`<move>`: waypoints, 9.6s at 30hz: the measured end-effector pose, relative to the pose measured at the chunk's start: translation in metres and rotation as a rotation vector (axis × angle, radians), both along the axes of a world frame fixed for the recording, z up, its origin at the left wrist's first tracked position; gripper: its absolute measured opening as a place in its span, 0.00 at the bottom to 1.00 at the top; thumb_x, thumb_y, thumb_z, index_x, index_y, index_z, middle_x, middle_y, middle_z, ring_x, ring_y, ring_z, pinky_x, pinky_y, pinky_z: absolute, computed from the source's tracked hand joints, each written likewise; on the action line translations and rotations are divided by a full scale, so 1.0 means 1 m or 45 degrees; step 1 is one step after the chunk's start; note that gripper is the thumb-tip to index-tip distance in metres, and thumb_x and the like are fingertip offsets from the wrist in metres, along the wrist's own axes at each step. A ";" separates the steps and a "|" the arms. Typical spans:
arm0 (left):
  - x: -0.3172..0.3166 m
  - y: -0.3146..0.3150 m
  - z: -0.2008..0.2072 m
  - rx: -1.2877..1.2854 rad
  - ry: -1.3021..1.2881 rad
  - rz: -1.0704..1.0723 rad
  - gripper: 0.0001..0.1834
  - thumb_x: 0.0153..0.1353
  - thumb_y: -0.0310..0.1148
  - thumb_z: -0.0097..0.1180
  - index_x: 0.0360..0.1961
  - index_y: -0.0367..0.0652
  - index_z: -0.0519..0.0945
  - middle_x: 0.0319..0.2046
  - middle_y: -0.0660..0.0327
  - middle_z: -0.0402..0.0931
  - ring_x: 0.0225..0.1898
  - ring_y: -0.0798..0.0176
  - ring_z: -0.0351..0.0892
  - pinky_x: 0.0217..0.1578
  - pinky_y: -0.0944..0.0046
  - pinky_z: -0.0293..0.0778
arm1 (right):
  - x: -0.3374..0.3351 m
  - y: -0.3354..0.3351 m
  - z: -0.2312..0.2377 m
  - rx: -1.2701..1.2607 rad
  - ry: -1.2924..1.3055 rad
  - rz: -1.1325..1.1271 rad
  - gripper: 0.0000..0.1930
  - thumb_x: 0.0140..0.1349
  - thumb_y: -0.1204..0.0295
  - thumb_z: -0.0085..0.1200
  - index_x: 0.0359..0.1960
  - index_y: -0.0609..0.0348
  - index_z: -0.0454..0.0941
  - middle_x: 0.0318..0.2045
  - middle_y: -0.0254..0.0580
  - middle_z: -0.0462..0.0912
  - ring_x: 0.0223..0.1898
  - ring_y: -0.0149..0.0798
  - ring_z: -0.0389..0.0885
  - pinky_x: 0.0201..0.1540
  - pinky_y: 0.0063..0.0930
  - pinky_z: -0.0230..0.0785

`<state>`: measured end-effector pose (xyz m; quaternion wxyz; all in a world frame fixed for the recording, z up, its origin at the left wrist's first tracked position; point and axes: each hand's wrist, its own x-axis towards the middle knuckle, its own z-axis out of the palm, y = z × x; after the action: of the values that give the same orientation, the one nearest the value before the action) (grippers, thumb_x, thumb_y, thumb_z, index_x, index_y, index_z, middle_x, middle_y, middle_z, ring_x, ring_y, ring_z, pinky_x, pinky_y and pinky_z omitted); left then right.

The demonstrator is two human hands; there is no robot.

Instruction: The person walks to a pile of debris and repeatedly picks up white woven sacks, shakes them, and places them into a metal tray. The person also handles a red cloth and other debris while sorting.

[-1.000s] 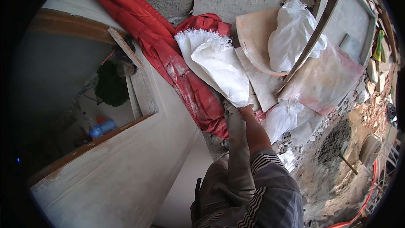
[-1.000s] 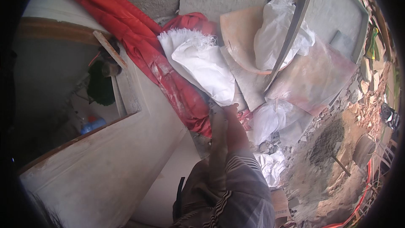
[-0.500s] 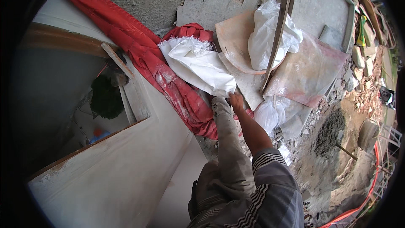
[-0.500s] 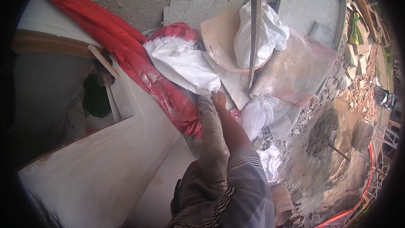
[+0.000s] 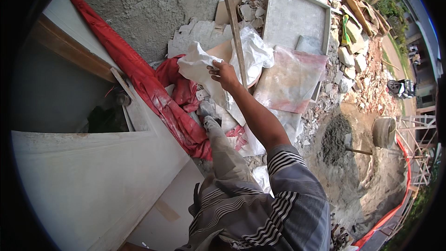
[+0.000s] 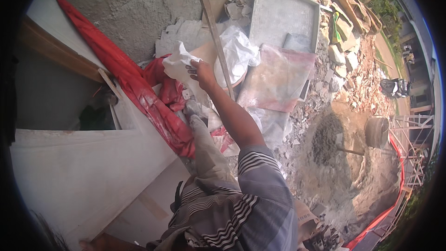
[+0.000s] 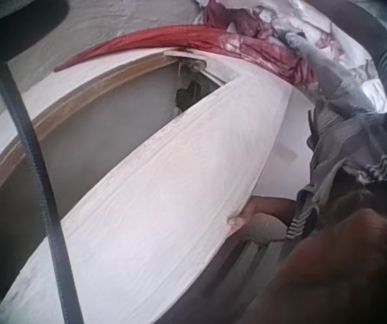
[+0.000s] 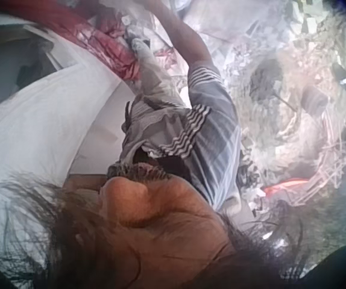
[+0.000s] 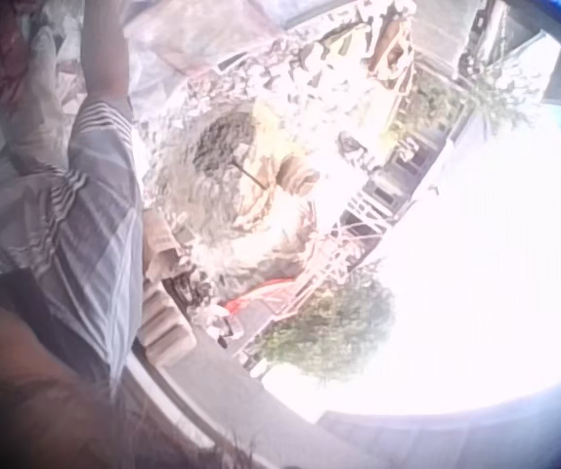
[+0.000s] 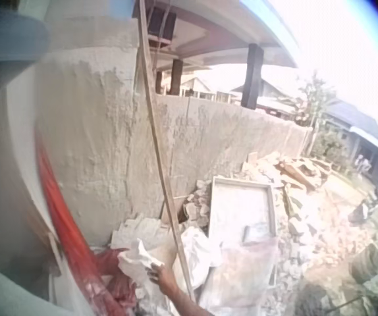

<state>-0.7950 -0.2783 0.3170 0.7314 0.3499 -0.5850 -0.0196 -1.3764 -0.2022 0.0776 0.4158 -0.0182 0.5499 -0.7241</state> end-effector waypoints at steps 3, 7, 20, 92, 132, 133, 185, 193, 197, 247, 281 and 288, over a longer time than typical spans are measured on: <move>0.015 0.005 0.012 -0.067 0.022 0.023 0.45 0.52 0.36 0.71 0.66 0.35 0.59 0.60 0.43 0.66 0.56 0.45 0.73 0.53 0.44 0.79 | 0.001 0.025 0.018 0.020 0.105 -0.256 0.11 0.69 0.64 0.52 0.44 0.58 0.75 0.33 0.40 0.84 0.29 0.30 0.79 0.32 0.27 0.70; 0.022 0.009 0.020 -0.110 0.039 0.028 0.45 0.52 0.36 0.72 0.66 0.35 0.60 0.59 0.43 0.67 0.56 0.45 0.74 0.52 0.44 0.80 | -0.002 0.060 0.025 0.271 0.173 0.011 0.10 0.69 0.67 0.52 0.42 0.61 0.76 0.30 0.41 0.84 0.25 0.32 0.79 0.25 0.25 0.69; 0.021 0.005 0.027 -0.125 -0.101 0.158 0.43 0.49 0.35 0.74 0.62 0.30 0.64 0.56 0.42 0.67 0.55 0.48 0.72 0.53 0.47 0.77 | -0.016 0.148 0.059 0.216 0.223 -0.144 0.09 0.72 0.68 0.47 0.39 0.61 0.72 0.31 0.44 0.84 0.25 0.33 0.81 0.25 0.26 0.72; -0.323 0.146 -0.366 2.429 0.278 -1.097 0.33 0.65 0.62 0.49 0.52 0.40 0.73 0.42 0.55 0.77 0.35 0.59 0.77 0.38 0.57 0.72 | 0.169 0.628 0.324 0.674 1.429 -0.382 0.11 0.64 0.70 0.54 0.36 0.70 0.79 0.34 0.41 0.79 0.35 0.33 0.74 0.39 0.27 0.65; -0.511 -0.026 -0.566 2.525 0.144 -0.680 0.18 0.57 0.25 0.50 0.47 0.23 0.71 0.31 0.45 0.80 0.25 0.54 0.83 0.22 0.58 0.79 | 0.265 0.731 0.331 1.754 0.928 -0.835 0.07 0.70 0.74 0.51 0.32 0.60 0.78 0.24 0.27 0.75 0.27 0.22 0.71 0.31 0.19 0.63; -0.514 -0.025 -0.571 2.521 0.226 -0.631 0.20 0.57 0.26 0.50 0.48 0.22 0.71 0.33 0.43 0.81 0.29 0.52 0.84 0.24 0.57 0.81 | 0.267 0.736 0.327 1.726 0.923 -0.860 0.07 0.70 0.74 0.51 0.32 0.60 0.78 0.25 0.27 0.75 0.27 0.22 0.71 0.31 0.19 0.63; -0.369 0.094 -0.425 2.738 0.584 -1.321 0.13 0.69 0.43 0.52 0.37 0.44 0.78 0.21 0.69 0.68 0.23 0.66 0.71 0.25 0.66 0.69 | 0.194 0.195 -0.162 0.528 0.666 0.260 0.19 0.71 0.55 0.47 0.40 0.62 0.77 0.28 0.61 0.80 0.36 0.60 0.81 0.40 0.47 0.71; -0.424 0.040 -0.480 2.807 0.464 -0.893 0.17 0.63 0.52 0.55 0.29 0.50 0.70 0.14 0.73 0.56 0.13 0.71 0.54 0.17 0.67 0.53 | 0.215 0.209 -0.082 0.599 0.747 0.177 0.18 0.70 0.61 0.48 0.29 0.64 0.73 0.22 0.62 0.78 0.27 0.66 0.78 0.31 0.50 0.69; -0.446 -0.008 -0.515 2.892 0.108 -0.757 0.17 0.62 0.49 0.58 0.30 0.49 0.70 0.16 0.72 0.58 0.14 0.70 0.56 0.17 0.65 0.53 | 0.226 0.215 -0.066 0.679 0.737 0.237 0.15 0.70 0.63 0.47 0.32 0.65 0.73 0.20 0.64 0.77 0.26 0.67 0.77 0.30 0.55 0.68; -0.565 0.326 -0.029 0.770 -0.711 -2.063 0.23 0.71 0.44 0.53 0.46 0.29 0.80 0.35 0.58 0.81 0.36 0.67 0.74 0.40 0.64 0.71 | 0.015 0.545 0.249 0.421 1.058 -0.710 0.24 0.68 0.55 0.56 0.57 0.62 0.76 0.46 0.48 0.84 0.46 0.37 0.82 0.50 0.32 0.73; -0.587 0.142 -0.010 1.805 0.203 -2.207 0.33 0.75 0.58 0.28 0.66 0.46 0.67 0.64 0.57 0.70 0.64 0.52 0.69 0.64 0.48 0.67 | 0.070 0.684 0.274 0.585 1.012 -0.755 0.12 0.57 0.66 0.63 0.38 0.60 0.85 0.28 0.36 0.84 0.28 0.28 0.79 0.32 0.24 0.73; -0.504 0.226 -0.076 2.117 -0.140 -1.937 0.40 0.69 0.66 0.38 0.71 0.49 0.61 0.70 0.54 0.60 0.71 0.46 0.58 0.68 0.41 0.54 | 0.057 0.629 0.315 0.784 1.208 -0.556 0.15 0.50 0.66 0.61 0.29 0.69 0.83 0.20 0.48 0.82 0.25 0.40 0.84 0.29 0.33 0.75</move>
<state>-1.2986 -0.0519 0.2411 0.0425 0.2813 -0.4828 -0.8282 -1.3193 0.4263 0.3927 -0.0469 -0.1046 0.8505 -0.5133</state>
